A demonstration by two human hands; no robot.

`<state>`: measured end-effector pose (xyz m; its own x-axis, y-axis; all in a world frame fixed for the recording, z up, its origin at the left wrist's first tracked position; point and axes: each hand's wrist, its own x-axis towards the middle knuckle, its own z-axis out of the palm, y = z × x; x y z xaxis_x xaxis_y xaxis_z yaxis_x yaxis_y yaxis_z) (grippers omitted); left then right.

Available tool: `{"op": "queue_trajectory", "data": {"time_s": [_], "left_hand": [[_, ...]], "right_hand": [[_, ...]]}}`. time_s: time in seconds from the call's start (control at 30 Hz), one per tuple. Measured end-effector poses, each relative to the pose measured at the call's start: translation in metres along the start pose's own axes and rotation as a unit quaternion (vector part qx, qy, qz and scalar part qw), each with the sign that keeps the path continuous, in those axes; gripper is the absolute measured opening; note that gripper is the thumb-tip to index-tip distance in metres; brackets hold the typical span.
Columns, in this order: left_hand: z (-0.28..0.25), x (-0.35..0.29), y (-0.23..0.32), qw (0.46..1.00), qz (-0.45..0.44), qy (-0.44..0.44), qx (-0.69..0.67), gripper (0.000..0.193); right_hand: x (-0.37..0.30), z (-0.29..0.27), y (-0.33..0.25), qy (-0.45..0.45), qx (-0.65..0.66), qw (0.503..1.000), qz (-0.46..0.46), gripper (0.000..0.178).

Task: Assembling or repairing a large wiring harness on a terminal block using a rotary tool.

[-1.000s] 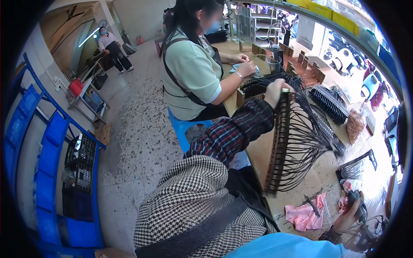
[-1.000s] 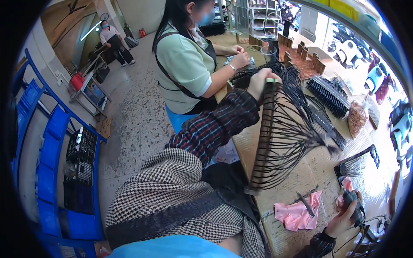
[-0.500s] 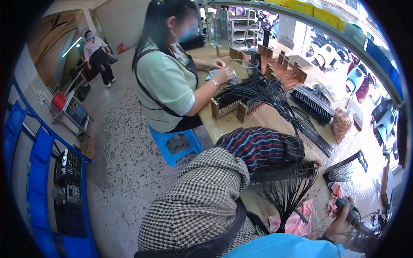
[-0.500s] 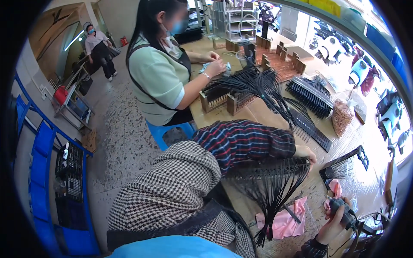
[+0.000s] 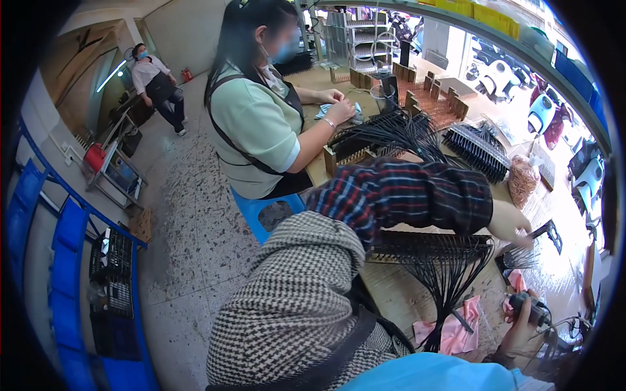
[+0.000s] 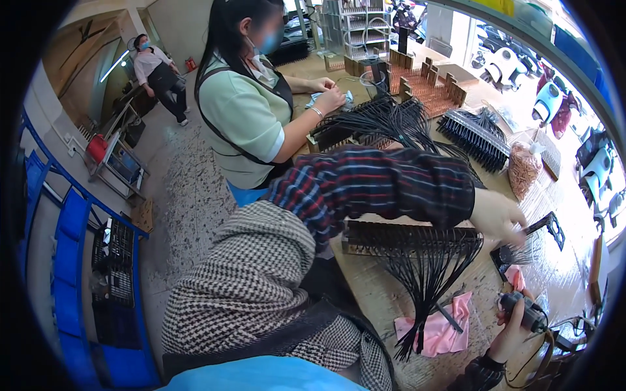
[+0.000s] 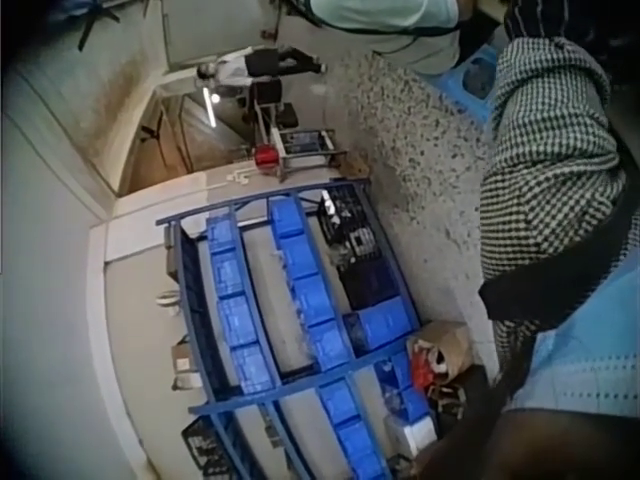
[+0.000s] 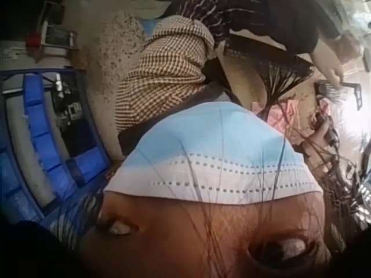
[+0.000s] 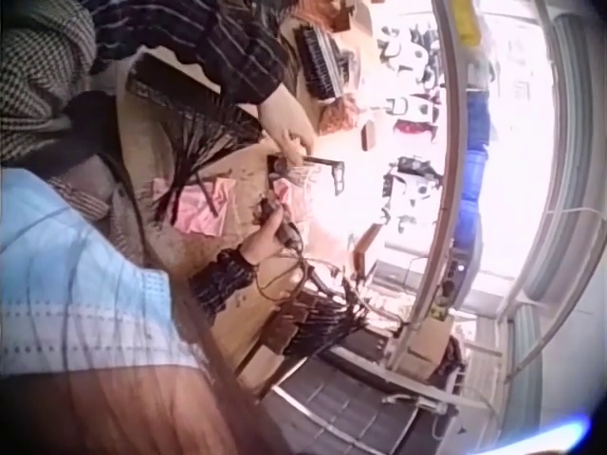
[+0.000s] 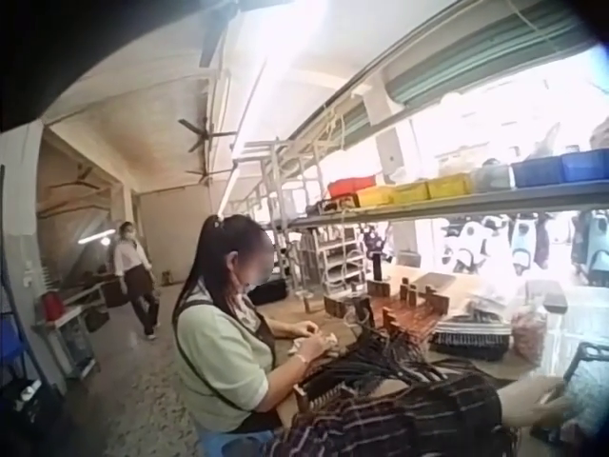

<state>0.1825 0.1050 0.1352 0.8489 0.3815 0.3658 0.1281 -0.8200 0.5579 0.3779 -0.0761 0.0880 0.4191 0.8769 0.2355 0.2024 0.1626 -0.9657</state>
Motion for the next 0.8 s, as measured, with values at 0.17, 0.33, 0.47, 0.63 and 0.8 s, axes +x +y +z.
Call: {"op": "queue_trajectory", "data": {"time_s": [0.17, 0.33, 0.47, 0.63, 0.8], "left_hand": [[0.044, -0.101, 0.096, 0.914, 0.267, -0.088, 0.291, 0.049], [0.109, -0.129, 0.053, 0.861, 0.232, -0.071, 0.448, 0.033], [0.064, -0.111, 0.097, 0.89, 0.152, -0.182, 0.389, 0.021], [-0.013, -0.096, 0.109, 0.981, -0.063, 0.049, -0.176, 0.016], [-0.066, -0.105, 0.063, 0.718, -0.223, 0.189, -0.631, 0.023]], "right_hand": [[0.005, 0.006, -0.002, -0.018, 0.006, 1.0, -0.023, 0.034], [-0.003, 0.008, -0.003, -0.022, 0.002, 0.999, -0.025, 0.033], [-0.008, 0.003, -0.01, -0.044, 0.019, 0.999, -0.014, 0.032], [-0.009, -0.012, -0.001, 0.042, -0.021, 0.995, -0.085, 0.032], [-0.011, 0.013, -0.002, -0.033, 0.011, 0.999, -0.019, 0.025]]}}
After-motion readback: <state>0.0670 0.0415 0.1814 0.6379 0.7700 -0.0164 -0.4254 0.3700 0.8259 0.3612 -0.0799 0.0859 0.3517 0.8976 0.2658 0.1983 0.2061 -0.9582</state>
